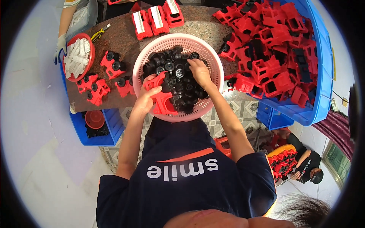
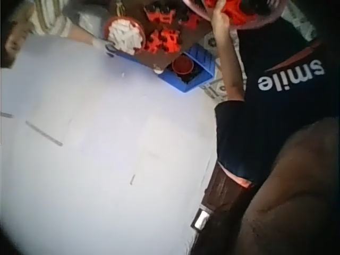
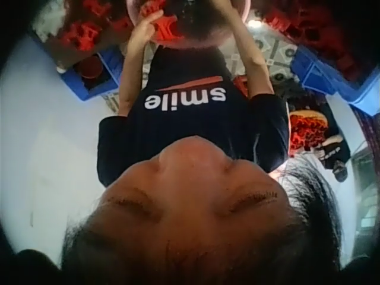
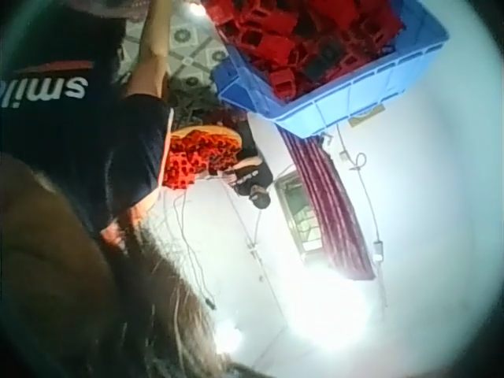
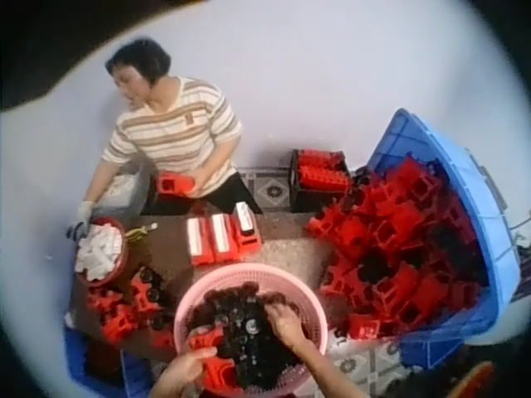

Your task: The person assembles toy car components by attaching black wheels to a red chassis by hand.

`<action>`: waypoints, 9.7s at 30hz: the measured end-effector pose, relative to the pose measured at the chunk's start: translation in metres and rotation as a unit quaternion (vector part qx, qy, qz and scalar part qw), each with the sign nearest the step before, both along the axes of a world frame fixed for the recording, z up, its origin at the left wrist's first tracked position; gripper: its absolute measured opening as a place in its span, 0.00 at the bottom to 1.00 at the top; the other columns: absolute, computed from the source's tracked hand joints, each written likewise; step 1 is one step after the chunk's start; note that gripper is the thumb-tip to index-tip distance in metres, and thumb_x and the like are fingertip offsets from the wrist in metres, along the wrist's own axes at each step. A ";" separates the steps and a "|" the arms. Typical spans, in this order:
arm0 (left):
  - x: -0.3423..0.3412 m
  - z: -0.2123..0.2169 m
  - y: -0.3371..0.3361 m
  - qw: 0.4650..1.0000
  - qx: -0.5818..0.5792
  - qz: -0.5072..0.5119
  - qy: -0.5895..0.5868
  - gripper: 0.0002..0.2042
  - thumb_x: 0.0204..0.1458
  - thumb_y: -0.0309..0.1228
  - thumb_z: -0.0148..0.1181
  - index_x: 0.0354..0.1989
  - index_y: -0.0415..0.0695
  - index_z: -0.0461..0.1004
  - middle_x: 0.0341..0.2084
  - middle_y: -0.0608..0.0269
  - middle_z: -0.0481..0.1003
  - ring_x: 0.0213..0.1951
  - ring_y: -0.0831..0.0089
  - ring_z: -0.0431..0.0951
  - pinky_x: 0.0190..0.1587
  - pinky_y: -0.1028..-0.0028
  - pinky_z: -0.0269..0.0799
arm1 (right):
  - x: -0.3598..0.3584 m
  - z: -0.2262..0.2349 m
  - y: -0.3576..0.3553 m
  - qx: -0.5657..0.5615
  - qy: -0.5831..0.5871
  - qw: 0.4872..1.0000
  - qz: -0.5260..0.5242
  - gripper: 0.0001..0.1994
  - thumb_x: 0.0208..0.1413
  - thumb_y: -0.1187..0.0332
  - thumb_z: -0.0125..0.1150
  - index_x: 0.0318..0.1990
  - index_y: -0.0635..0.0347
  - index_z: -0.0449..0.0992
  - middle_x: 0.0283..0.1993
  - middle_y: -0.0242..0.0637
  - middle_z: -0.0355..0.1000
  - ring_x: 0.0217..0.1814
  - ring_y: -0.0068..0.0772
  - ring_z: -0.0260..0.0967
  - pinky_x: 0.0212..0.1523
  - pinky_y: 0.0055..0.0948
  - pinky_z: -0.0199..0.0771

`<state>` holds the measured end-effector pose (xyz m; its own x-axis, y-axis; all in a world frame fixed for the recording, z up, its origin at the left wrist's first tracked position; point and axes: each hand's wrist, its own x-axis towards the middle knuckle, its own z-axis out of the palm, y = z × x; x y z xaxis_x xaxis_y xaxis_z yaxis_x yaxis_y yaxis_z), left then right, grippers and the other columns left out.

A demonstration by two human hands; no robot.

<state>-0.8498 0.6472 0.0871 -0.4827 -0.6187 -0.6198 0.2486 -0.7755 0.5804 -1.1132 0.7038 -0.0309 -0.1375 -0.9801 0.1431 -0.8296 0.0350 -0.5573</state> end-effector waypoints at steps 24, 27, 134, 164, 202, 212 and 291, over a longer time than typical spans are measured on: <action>0.027 0.047 0.010 0.981 -0.135 -0.098 -0.103 0.36 0.39 0.26 0.77 0.56 0.41 0.61 0.47 0.55 0.72 0.49 0.67 0.75 0.51 0.67 0.74 | 0.098 0.159 0.042 0.138 -0.501 0.853 -0.051 0.18 0.50 0.67 0.71 0.45 0.62 0.72 0.40 0.33 0.74 0.40 0.21 0.70 0.41 0.23 0.72; 0.042 0.036 0.021 0.992 -0.050 -0.120 0.004 0.44 0.38 0.24 0.76 0.64 0.42 0.54 0.51 0.53 0.70 0.54 0.65 0.71 0.58 0.64 0.68 | 0.104 0.159 0.054 0.186 -0.633 0.752 -0.010 0.44 0.49 0.55 0.70 0.69 0.60 0.52 0.69 0.48 0.53 0.70 0.45 0.51 0.67 0.39 0.56; 0.026 0.050 0.037 0.958 -0.178 -0.212 -0.075 0.57 0.42 0.28 0.75 0.69 0.43 0.28 0.57 0.54 0.65 0.58 0.64 0.69 0.58 0.63 0.70 | 0.152 0.142 0.110 0.106 -0.744 0.634 -0.184 0.38 0.53 0.60 0.65 0.68 0.63 0.55 0.60 0.50 0.61 0.62 0.39 0.61 0.60 0.36 0.66; 0.065 0.058 0.031 0.989 -0.052 -0.095 0.101 0.42 0.44 0.47 0.69 0.65 0.41 0.56 0.57 0.52 0.67 0.57 0.61 0.71 0.60 0.61 0.69 | 0.020 -0.029 -0.007 -0.019 0.258 0.966 0.005 0.20 0.50 0.68 0.58 0.53 0.54 0.72 0.55 0.43 0.67 0.47 0.44 0.67 0.44 0.36 0.69; 0.007 0.026 0.029 0.972 -0.042 0.128 -0.194 0.41 0.46 0.26 0.71 0.64 0.40 0.47 0.54 0.49 0.66 0.52 0.64 0.73 0.52 0.63 0.76 | 0.019 0.003 -0.019 0.080 0.199 0.975 -0.061 0.26 0.41 0.61 0.72 0.49 0.52 0.71 0.40 0.43 0.66 0.40 0.46 0.71 0.41 0.45 0.73; -0.003 0.011 0.002 0.960 -0.116 0.179 -0.182 0.42 0.42 0.27 0.75 0.62 0.42 0.50 0.53 0.52 0.67 0.53 0.67 0.71 0.55 0.66 0.71 | 0.053 0.139 0.005 0.160 -0.555 0.816 -0.031 0.13 0.54 0.70 0.68 0.45 0.60 0.75 0.39 0.31 0.75 0.42 0.20 0.72 0.43 0.24 0.74; -0.003 0.010 0.004 0.837 -0.393 0.072 -0.373 0.26 0.59 0.31 0.57 0.64 0.37 0.58 0.53 0.56 0.66 0.54 0.70 0.67 0.57 0.71 0.64 | -0.084 0.086 0.002 -0.157 -0.164 0.841 -0.491 0.43 0.39 0.63 0.76 0.61 0.69 0.58 0.54 0.50 0.66 0.54 0.48 0.65 0.60 0.44 0.62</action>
